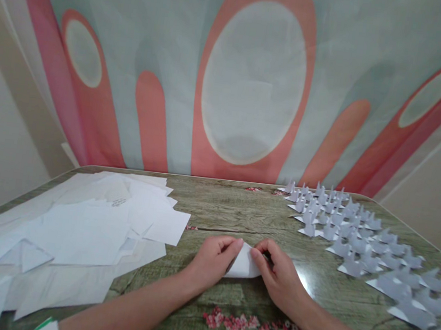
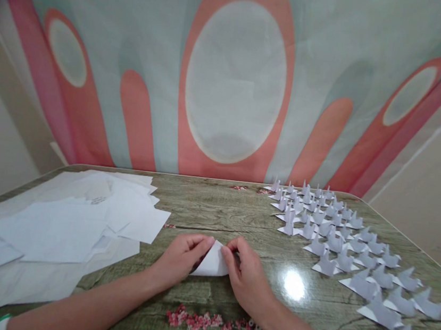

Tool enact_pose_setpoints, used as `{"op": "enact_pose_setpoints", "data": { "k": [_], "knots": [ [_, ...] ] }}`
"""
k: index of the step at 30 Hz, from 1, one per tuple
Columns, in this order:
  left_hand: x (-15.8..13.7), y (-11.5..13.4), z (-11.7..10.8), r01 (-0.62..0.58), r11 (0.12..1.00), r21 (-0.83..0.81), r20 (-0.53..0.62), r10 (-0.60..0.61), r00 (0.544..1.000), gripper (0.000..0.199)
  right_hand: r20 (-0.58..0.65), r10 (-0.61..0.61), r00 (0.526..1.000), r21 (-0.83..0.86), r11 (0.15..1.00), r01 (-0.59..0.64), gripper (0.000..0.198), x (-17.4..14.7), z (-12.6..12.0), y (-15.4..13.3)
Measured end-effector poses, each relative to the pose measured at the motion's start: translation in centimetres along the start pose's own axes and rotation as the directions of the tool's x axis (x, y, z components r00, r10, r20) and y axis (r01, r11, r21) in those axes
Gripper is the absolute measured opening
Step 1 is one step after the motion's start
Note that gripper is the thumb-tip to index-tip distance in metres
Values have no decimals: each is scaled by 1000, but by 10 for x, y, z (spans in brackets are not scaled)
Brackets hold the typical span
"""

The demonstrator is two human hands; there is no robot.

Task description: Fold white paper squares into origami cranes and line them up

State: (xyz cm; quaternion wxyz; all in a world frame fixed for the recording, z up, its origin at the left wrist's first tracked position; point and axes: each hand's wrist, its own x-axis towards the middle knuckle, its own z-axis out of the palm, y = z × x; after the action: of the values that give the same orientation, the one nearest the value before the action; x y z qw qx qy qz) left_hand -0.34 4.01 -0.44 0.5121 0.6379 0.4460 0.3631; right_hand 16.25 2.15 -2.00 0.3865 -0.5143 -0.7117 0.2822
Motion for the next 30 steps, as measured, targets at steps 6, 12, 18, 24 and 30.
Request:
{"op": "enact_pose_setpoints", "data": {
  "k": [6,12,18,24,30],
  "knots": [
    [5,2,-4,153,958,-242,77,-138,987,34,-1,8,1000,48,999,-8,20,1,-2,3],
    [5,-1,-5,151,981,-123,171,-129,977,23,-4,-66,998,66,996,66,19,0,-5,2],
    [6,-1,-12,22,994,104,85,-31,996,20,132,-368,920,-55,924,377,6,6,-18,4],
    [7,-5,-17,-112,937,330,68,95,993,22,140,-526,839,-221,809,545,26,10,-22,9],
    [3,-2,-21,-141,813,565,-31,192,981,51,260,-506,823,-256,785,564,25,9,-21,8]
  ]
}}
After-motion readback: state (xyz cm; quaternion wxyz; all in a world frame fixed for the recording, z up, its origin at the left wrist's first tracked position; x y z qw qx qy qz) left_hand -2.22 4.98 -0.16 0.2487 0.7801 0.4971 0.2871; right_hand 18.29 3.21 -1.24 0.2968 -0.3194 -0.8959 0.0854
